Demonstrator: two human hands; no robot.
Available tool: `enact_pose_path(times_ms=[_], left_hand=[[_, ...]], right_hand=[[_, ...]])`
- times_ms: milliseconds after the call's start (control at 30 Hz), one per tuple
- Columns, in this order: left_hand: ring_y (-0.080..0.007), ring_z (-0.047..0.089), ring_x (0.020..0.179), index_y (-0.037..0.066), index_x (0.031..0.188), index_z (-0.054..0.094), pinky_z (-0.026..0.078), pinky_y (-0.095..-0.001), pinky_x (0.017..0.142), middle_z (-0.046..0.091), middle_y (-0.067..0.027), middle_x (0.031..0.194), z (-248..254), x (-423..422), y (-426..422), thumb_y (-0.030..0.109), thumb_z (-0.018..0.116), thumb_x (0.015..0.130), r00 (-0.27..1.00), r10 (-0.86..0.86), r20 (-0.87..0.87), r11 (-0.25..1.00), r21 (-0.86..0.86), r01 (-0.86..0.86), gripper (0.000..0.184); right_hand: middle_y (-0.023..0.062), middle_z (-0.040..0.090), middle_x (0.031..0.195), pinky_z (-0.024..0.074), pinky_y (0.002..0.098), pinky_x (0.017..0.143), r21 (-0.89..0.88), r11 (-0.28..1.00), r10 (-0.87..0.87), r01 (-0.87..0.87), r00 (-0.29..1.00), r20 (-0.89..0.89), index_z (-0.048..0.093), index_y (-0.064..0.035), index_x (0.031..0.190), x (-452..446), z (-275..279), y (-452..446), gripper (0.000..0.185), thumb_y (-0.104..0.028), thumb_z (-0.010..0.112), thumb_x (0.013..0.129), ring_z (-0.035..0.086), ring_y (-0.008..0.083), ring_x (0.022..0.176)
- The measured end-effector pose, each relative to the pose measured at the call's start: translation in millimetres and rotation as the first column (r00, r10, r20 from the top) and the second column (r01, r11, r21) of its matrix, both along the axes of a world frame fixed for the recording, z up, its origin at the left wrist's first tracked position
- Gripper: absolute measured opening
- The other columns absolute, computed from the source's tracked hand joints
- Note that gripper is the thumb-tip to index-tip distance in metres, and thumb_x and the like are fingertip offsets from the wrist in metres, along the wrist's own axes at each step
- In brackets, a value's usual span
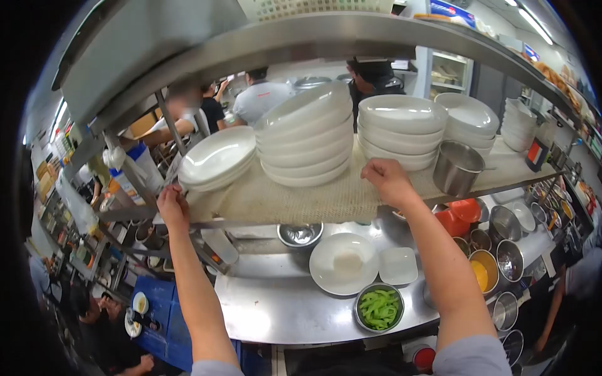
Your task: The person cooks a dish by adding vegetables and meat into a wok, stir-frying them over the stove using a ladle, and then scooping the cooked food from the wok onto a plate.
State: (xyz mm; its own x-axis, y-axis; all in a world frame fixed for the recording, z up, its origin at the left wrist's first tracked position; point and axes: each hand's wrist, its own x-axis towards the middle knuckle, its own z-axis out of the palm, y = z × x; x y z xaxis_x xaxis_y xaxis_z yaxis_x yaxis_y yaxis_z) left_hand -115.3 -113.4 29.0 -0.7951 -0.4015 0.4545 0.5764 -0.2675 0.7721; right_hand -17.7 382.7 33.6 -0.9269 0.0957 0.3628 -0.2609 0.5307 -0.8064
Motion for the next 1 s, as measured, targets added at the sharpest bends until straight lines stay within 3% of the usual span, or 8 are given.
enact_pose_path(times_ms=[167,367,467,500,567,600,767,1000], left_hand=[[-0.0031,0.028,0.042,0.006,0.078,0.056,0.02,-0.0221,0.037,0.037,0.0066,0.056,-4.3,-0.2,-1.9,0.005,0.048,0.087,1.0,-0.001,0.007,0.999,-0.046,0.001,0.013],[-0.0028,0.033,0.047,0.008,0.078,0.061,0.024,-0.0213,0.041,0.04,0.0073,0.059,-11.5,-13.0,-3.6,0.009,0.05,0.085,0.995,0.102,0.001,0.947,-0.307,-0.097,0.013],[-0.0041,0.036,0.053,0.01,0.078,0.064,0.027,-0.0213,0.046,0.044,0.0074,0.063,-19.6,-21.1,-18.3,0.012,0.056,0.081,0.997,0.074,0.033,0.929,-0.366,-0.057,0.009],[-0.005,0.04,0.056,0.01,0.083,0.065,0.03,-0.0216,0.048,0.05,0.0064,0.068,-40.5,-53.4,-42.5,0.013,0.057,0.084,0.983,0.072,-0.169,0.894,-0.426,-0.139,0.009],[-0.0062,0.044,0.061,0.007,0.092,0.065,0.035,-0.0225,0.054,0.058,0.0036,0.074,-43.5,-62.5,-57.7,0.015,0.06,0.087,0.995,0.027,0.094,0.928,-0.372,0.01,0.01],[-0.0054,0.042,0.058,0.007,0.089,0.063,0.033,-0.0225,0.051,0.057,0.0038,0.073,-36.5,-49.4,-37.9,0.013,0.056,0.088,0.999,0.01,0.043,0.944,-0.33,0.004,0.009],[-0.0019,0.029,0.054,0.008,0.085,0.059,0.019,-0.0215,0.048,0.036,0.0082,0.063,-15.7,-33.0,-33.4,0.013,0.051,0.091,0.972,-0.214,0.1,0.817,-0.527,0.234,0.01],[-0.0029,0.023,0.049,0.006,0.096,0.063,0.017,-0.0239,0.045,0.029,0.0083,0.06,-22.7,-37.1,-34.7,0.023,0.05,0.097,1.0,0.007,0.029,0.916,-0.401,0.005,0.021]], right_hand=[[-0.0041,0.049,0.064,0.0297,0.0236,0.054,0.027,1.0,-0.002,0.003,0.999,-0.039,0.064,-0.0009,0.081,-2.3,0.9,-1.6,0.015,-0.013,0.06,0.089,0.038,0.0047,0.06],[-0.0034,0.051,0.064,0.0323,0.0249,0.055,-0.084,0.994,-0.083,0.073,0.989,-0.125,0.064,-0.0009,0.079,-3.7,1.9,5.4,0.019,-0.017,0.061,0.088,0.039,0.0058,0.06],[0.0001,0.051,0.065,0.0366,0.0286,0.058,-0.112,0.983,-0.152,0.142,0.985,-0.085,0.065,-0.0012,0.082,2.4,3.8,3.6,0.021,-0.021,0.062,0.087,0.043,0.0095,0.062],[0.0027,0.056,0.069,0.0421,0.0297,0.062,-0.151,0.982,-0.131,0.109,0.98,-0.147,0.065,-0.0013,0.087,-2.0,-3.4,2.3,0.023,-0.024,0.062,0.088,0.049,0.0123,0.066],[0.0083,0.066,0.079,0.0499,0.0351,0.074,0.13,0.966,-0.157,0.223,0.907,-0.391,0.066,-0.0017,0.098,-29.2,-31.1,11.2,0.028,-0.027,0.06,0.089,0.063,0.0225,0.077],[0.0125,0.068,0.086,0.0499,0.0383,0.076,0.0,0.994,-0.107,0.108,0.987,-0.117,0.067,-0.0018,0.097,-21.8,-17.5,9.8,0.028,-0.028,0.061,0.088,0.064,0.0284,0.08],[0.0142,0.07,0.084,0.0502,0.037,0.073,0.069,0.967,-0.222,0.247,0.94,-0.258,0.07,-0.0039,0.091,-13.4,-9.4,2.2,0.026,-0.028,0.065,0.083,0.066,0.0247,0.079],[0.0151,0.07,0.083,0.052,0.0377,0.072,0.048,0.982,-0.177,0.185,0.974,-0.142,0.071,-0.0047,0.084,-6.5,-4.0,-2.7,0.024,-0.028,0.065,0.081,0.067,0.0268,0.077]])
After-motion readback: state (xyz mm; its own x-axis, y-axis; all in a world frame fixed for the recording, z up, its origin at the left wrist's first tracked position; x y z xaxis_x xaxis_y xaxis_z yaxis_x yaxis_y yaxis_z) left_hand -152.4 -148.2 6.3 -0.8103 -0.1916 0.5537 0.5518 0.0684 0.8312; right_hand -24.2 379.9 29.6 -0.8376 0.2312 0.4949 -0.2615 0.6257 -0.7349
